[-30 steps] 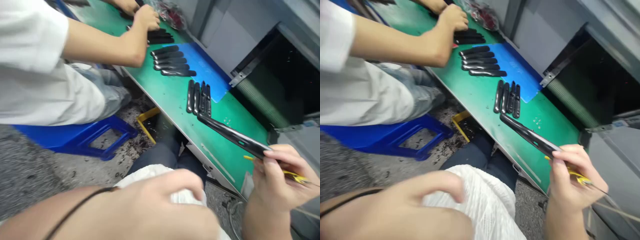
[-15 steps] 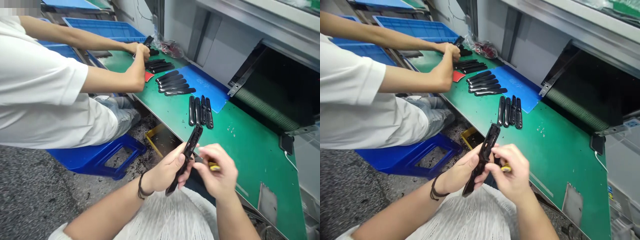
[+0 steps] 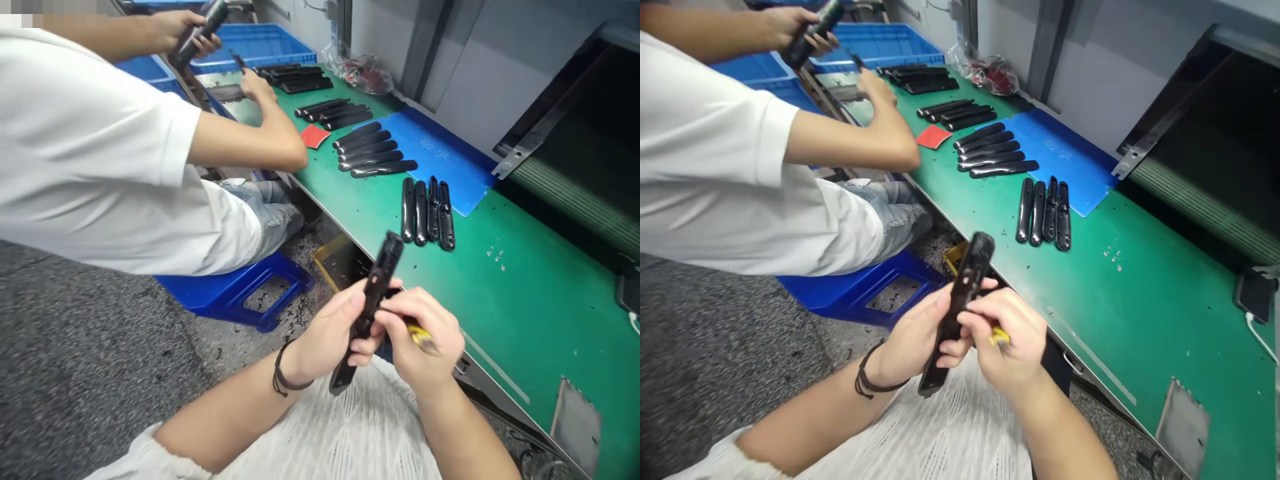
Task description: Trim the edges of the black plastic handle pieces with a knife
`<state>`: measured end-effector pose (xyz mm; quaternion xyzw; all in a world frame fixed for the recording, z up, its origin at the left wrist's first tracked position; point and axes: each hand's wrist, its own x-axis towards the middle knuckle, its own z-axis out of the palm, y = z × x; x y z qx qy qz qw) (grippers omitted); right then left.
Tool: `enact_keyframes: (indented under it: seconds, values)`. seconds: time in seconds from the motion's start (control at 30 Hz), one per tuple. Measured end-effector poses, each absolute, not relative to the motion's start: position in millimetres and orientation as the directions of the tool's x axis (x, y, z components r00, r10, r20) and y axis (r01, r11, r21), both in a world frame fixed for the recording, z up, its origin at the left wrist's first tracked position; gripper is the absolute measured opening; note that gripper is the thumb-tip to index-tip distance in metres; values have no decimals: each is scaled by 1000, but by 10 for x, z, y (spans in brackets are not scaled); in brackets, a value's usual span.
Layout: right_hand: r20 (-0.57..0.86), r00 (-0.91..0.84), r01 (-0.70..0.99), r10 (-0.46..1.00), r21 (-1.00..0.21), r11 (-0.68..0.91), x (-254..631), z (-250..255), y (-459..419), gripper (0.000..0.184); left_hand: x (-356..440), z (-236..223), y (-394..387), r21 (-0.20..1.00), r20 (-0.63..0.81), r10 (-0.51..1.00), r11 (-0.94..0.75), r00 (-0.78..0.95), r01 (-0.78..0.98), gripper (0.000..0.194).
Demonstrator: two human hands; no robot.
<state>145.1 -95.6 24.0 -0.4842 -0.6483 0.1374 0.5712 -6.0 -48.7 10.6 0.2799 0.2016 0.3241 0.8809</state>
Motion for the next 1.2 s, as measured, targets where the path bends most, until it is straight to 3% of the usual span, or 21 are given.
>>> enact_keyframes:
  seconds: [0.1,0.23,0.33,0.43,0.57,0.63,0.77,0.83,0.9,0.97,1.03,1.1,1.2]
  values:
    - [715,55,568,697,-597,567,1419,180,-985,26,-220,116,-273,542,-217,786,590,579,-598,43]
    - [598,23,633,801,-629,451,1390,44,-792,34,-402,53,23,425,-351,835,545,423,-723,48]
    - [621,-108,584,776,-592,555,1320,-77,-716,33,-397,21,107,391,-393,858,482,331,-784,47]
    - [667,-327,577,669,-420,700,1245,-217,-778,18,-290,28,86,395,-404,870,444,282,-804,45]
    - [728,-393,655,562,-208,727,1186,-332,-886,18,-168,43,31,431,-404,877,432,259,-792,42]
    - [720,-382,631,579,-254,733,1181,-300,-927,14,-160,30,23,464,-382,881,443,278,-767,41]
    - [648,-218,526,730,-551,647,1231,-131,-957,14,-229,-28,29,547,-288,898,439,332,-713,39]
    - [628,-133,532,767,-607,590,1287,-85,-905,12,-273,-58,29,575,-236,907,419,348,-703,38]
    - [567,-81,608,820,-624,491,1359,-87,-802,19,-305,-83,20,603,-207,908,411,364,-683,35]
    - [431,-34,698,902,-636,330,1444,-103,-681,41,-321,-104,3,655,-199,907,405,372,-638,28]
    - [293,-16,738,956,-642,209,1539,-86,-585,42,-330,-124,-27,736,-177,909,378,378,-562,24]
    - [283,-86,728,955,-637,254,1642,-11,-538,21,-339,-141,-73,834,-133,910,317,393,-452,29]
    - [412,-263,757,873,-473,451,1802,197,-531,22,-356,-149,-164,955,-66,912,176,406,-240,38]
